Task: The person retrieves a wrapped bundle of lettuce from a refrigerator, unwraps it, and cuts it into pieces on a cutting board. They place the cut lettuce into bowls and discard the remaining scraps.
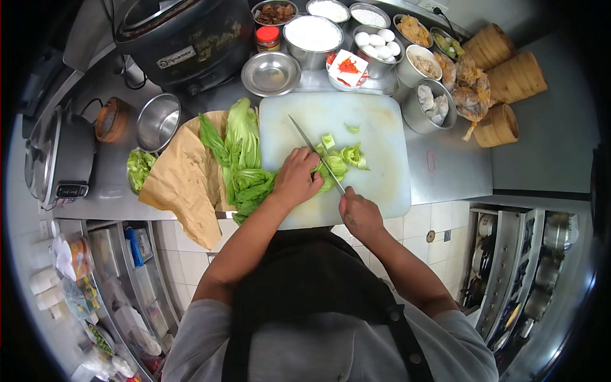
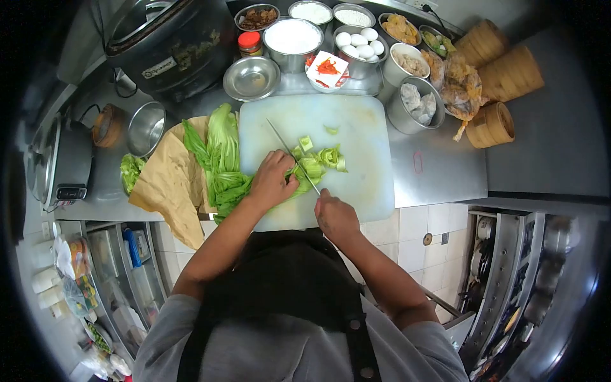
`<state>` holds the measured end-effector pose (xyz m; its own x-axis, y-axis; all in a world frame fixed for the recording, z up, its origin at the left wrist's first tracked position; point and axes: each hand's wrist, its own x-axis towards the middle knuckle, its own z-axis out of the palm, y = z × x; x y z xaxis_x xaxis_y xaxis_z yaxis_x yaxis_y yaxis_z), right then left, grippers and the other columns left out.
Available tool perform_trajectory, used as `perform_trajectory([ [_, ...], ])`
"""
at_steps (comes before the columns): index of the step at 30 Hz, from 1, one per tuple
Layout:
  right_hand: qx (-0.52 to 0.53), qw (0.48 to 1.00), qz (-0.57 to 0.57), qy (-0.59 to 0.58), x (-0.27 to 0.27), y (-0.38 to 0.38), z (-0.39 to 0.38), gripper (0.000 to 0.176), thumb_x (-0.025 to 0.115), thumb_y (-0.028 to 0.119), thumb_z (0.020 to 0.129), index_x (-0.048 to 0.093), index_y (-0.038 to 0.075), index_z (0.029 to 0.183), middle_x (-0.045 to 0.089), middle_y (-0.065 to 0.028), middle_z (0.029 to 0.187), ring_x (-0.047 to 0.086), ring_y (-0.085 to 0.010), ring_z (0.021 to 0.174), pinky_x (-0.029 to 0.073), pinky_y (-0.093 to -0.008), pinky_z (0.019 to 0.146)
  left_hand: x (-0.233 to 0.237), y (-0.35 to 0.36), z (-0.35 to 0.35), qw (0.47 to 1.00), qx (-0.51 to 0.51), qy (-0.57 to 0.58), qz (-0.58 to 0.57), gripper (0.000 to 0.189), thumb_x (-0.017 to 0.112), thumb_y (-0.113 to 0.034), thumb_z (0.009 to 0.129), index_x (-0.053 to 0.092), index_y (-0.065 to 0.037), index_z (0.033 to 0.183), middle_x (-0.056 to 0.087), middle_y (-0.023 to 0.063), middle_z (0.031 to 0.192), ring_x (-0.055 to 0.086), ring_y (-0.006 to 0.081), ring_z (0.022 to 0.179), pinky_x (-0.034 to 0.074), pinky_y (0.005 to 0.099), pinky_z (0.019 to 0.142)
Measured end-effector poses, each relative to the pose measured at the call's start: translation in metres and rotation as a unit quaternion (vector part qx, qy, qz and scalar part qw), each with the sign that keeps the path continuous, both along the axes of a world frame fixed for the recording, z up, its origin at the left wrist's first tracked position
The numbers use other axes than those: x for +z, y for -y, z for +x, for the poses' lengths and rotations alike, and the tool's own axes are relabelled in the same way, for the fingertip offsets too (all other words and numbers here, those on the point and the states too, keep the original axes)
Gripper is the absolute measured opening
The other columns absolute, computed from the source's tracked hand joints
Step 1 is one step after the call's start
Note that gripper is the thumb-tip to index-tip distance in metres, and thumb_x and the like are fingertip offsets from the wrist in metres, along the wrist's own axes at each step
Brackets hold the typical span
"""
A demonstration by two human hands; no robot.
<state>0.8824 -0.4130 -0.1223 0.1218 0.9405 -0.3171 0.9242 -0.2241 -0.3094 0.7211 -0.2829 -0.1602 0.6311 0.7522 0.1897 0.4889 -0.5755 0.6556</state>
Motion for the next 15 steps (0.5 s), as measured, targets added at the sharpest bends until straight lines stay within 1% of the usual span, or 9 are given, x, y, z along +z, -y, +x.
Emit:
perform_trajectory([
  [1, -0.005, 1.000, 0.007, -0.024, -0.002, -0.004, 0.002, 0.021, 0.047, 0.022, 0.098, 0.050, 0.002, 0.092, 0.065, -0.0221, 0.074, 0.067, -0.0401, 0.071, 0.054, -0.0489, 0.067, 0.007, 0.005, -0.003, 1.000, -0.001, -0.003, 0.001, 0.029, 0.066, -0.014, 0.072, 0.058, -0.002, 0.098, 0.052, 0.0148, 0.098, 0.051, 0.0342, 0.098, 0.044, 0.0448, 0.085],
  [3, -0.012, 0.999, 0.021, -0.049, -0.001, -0.006, 0.007, 0.021, 0.048, 0.023, 0.098, 0.050, 0.002, 0.093, 0.065, -0.0229, 0.074, 0.066, -0.0407, 0.071, 0.053, -0.0496, 0.067, 0.029, 0.019, -0.011, 0.998, 0.036, -0.007, 0.055, 0.052, 0.074, -0.025, 0.073, 0.057, -0.004, 0.118, 0.052, 0.0152, 0.113, 0.048, 0.0336, 0.110, 0.039, 0.0451, 0.093],
  [4, -0.012, 0.997, 0.025, -0.067, 0.000, -0.005, 0.011, 0.022, 0.048, 0.023, 0.098, 0.051, 0.002, 0.094, 0.065, -0.0233, 0.074, 0.066, -0.0412, 0.071, 0.053, -0.0499, 0.067, 0.030, 0.026, -0.016, 0.998, 0.034, -0.008, 0.059, 0.052, 0.074, -0.025, 0.073, 0.057, -0.004, 0.118, 0.052, 0.0152, 0.113, 0.048, 0.0336, 0.110, 0.039, 0.0451, 0.093],
  [6, -0.013, 0.996, 0.031, -0.086, 0.001, -0.003, 0.020, 0.022, 0.049, 0.023, 0.097, 0.052, 0.002, 0.095, 0.065, -0.0236, 0.073, 0.066, -0.0418, 0.071, 0.052, -0.0503, 0.067, 0.030, 0.036, -0.028, 0.995, 0.017, -0.095, 0.037, 0.074, 0.079, -0.035, 0.071, 0.050, -0.006, 0.132, 0.049, 0.0158, 0.127, 0.046, 0.0350, 0.117, 0.035, 0.0463, 0.100],
  [8, -0.030, 0.998, 0.015, -0.059, 0.000, 0.000, 0.028, 0.022, 0.049, 0.024, 0.097, 0.053, 0.002, 0.098, 0.065, -0.0235, 0.074, 0.066, -0.0415, 0.071, 0.052, -0.0511, 0.068, 0.015, 0.035, -0.028, 0.994, 0.014, -0.103, 0.039, 0.076, 0.079, -0.034, 0.071, 0.049, -0.006, 0.135, 0.048, 0.0171, 0.129, 0.046, 0.0359, 0.118, 0.036, 0.0466, 0.100],
  [9, -0.029, 0.998, 0.018, -0.059, 0.001, -0.001, 0.031, 0.022, 0.049, 0.024, 0.097, 0.053, 0.002, 0.098, 0.065, -0.0235, 0.074, 0.066, -0.0415, 0.071, 0.052, -0.0511, 0.068, 0.007, 0.032, -0.024, 0.996, 0.019, -0.080, 0.043, 0.075, 0.079, -0.034, 0.071, 0.048, -0.006, 0.134, 0.048, 0.0173, 0.129, 0.046, 0.0362, 0.118, 0.037, 0.0474, 0.100],
  [13, -0.051, 0.998, 0.033, -0.018, 0.013, -0.006, 0.045, 0.022, 0.050, 0.024, 0.097, 0.054, 0.002, 0.096, 0.066, -0.0226, 0.074, 0.066, -0.0412, 0.072, 0.052, -0.0503, 0.068, 0.010, 0.015, 0.005, 0.999, 0.010, -0.025, 0.024, 0.071, 0.078, -0.032, 0.073, 0.049, -0.004, 0.132, 0.048, 0.0181, 0.128, 0.046, 0.0368, 0.118, 0.038, 0.0481, 0.101],
  [14, -0.046, 0.998, 0.040, -0.003, 0.018, -0.008, 0.047, 0.022, 0.050, 0.024, 0.097, 0.054, 0.002, 0.095, 0.066, -0.0221, 0.073, 0.066, -0.0412, 0.071, 0.053, -0.0500, 0.068, 0.015, 0.013, 0.009, 0.999, 0.010, -0.022, 0.027, 0.071, 0.078, -0.032, 0.073, 0.049, -0.004, 0.132, 0.048, 0.0181, 0.128, 0.046, 0.0368, 0.118, 0.038, 0.0481, 0.101],
  [15, -0.046, 0.998, 0.042, -0.001, 0.025, -0.007, 0.049, 0.022, 0.050, 0.024, 0.097, 0.054, 0.002, 0.095, 0.066, -0.0221, 0.073, 0.066, -0.0412, 0.071, 0.053, -0.0500, 0.068, 0.020, 0.013, 0.013, 0.998, 0.022, -0.004, 0.057, 0.065, 0.076, -0.028, 0.073, 0.051, -0.004, 0.129, 0.049, 0.0179, 0.126, 0.047, 0.0358, 0.116, 0.039, 0.0468, 0.099],
])
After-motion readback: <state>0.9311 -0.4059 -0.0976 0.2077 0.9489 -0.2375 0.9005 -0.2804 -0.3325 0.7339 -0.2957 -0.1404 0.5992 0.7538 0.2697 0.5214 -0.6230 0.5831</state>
